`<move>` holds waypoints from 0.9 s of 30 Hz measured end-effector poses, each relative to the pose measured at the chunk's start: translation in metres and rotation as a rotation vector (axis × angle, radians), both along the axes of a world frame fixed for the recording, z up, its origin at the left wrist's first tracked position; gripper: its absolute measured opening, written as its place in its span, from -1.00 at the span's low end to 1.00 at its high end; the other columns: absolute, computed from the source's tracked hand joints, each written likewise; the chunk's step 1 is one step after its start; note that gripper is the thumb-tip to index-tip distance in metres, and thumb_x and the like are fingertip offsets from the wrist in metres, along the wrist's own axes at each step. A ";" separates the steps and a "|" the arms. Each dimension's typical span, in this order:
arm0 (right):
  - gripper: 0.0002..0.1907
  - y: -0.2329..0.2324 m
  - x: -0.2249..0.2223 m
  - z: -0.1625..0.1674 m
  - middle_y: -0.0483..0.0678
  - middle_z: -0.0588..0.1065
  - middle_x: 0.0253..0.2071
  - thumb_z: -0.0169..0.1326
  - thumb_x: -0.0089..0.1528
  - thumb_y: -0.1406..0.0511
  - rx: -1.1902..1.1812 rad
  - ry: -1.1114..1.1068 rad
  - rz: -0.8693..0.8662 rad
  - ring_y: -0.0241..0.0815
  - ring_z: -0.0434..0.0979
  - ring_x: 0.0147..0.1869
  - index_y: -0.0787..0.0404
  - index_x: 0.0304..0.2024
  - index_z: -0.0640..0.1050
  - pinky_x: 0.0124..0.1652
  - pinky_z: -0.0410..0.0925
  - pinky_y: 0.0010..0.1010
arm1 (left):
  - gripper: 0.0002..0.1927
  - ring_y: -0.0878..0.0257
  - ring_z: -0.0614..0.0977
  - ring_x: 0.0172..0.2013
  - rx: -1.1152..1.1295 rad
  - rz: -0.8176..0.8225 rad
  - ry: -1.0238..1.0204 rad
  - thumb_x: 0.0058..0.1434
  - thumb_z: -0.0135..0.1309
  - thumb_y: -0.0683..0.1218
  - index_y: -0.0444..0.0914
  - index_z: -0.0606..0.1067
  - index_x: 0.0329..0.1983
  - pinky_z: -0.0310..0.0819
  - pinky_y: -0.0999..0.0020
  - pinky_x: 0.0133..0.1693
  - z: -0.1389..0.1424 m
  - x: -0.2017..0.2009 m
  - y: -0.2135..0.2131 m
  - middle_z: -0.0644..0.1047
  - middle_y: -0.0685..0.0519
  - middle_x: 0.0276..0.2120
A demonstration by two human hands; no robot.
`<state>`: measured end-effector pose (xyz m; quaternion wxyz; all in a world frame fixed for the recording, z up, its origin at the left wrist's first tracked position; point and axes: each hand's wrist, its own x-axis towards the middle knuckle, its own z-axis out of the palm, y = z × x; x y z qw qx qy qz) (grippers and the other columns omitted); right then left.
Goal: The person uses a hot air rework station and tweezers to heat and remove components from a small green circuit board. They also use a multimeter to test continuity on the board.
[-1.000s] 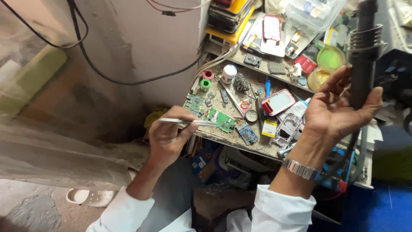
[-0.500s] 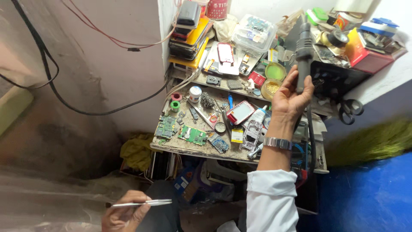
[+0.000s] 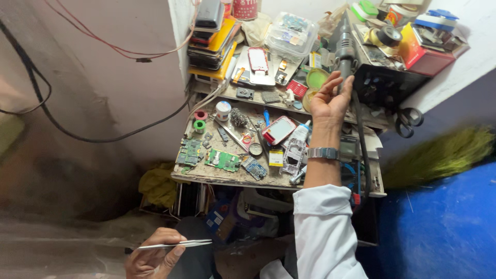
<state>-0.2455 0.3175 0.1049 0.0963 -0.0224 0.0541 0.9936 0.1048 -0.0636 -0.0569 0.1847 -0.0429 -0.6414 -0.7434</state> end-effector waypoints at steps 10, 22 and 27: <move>-0.76 0.077 0.033 0.014 0.25 0.50 -0.10 0.09 0.38 0.41 0.824 -0.091 -0.342 0.01 0.63 -0.15 0.52 0.00 0.43 -0.07 0.63 -0.28 | -0.77 0.08 0.72 -0.18 0.009 -0.041 0.053 0.11 0.21 -0.38 -0.40 0.59 -0.15 0.69 0.16 -0.18 -0.001 -0.009 0.008 0.68 -0.21 -0.29; -0.41 0.147 0.017 -0.010 0.11 0.40 0.24 -0.11 0.18 0.60 1.880 -0.392 -0.808 -0.11 0.41 0.26 0.40 0.28 0.21 0.20 0.25 -0.36 | -0.76 0.15 0.64 -0.12 0.099 -0.133 -0.054 0.13 0.18 -0.44 -0.40 0.60 -0.15 0.60 0.26 -0.09 0.010 -0.014 0.013 0.61 -0.16 -0.22; -0.36 0.123 0.021 -0.012 0.12 0.29 0.28 -0.15 0.15 0.62 1.908 -0.223 -0.932 -0.08 0.33 0.32 0.42 0.31 0.12 0.22 0.16 -0.33 | -0.76 0.20 0.60 -0.11 0.051 -0.187 0.060 0.21 0.20 -0.41 -0.36 0.57 -0.08 0.52 0.34 -0.06 0.022 -0.021 0.013 0.59 -0.09 -0.19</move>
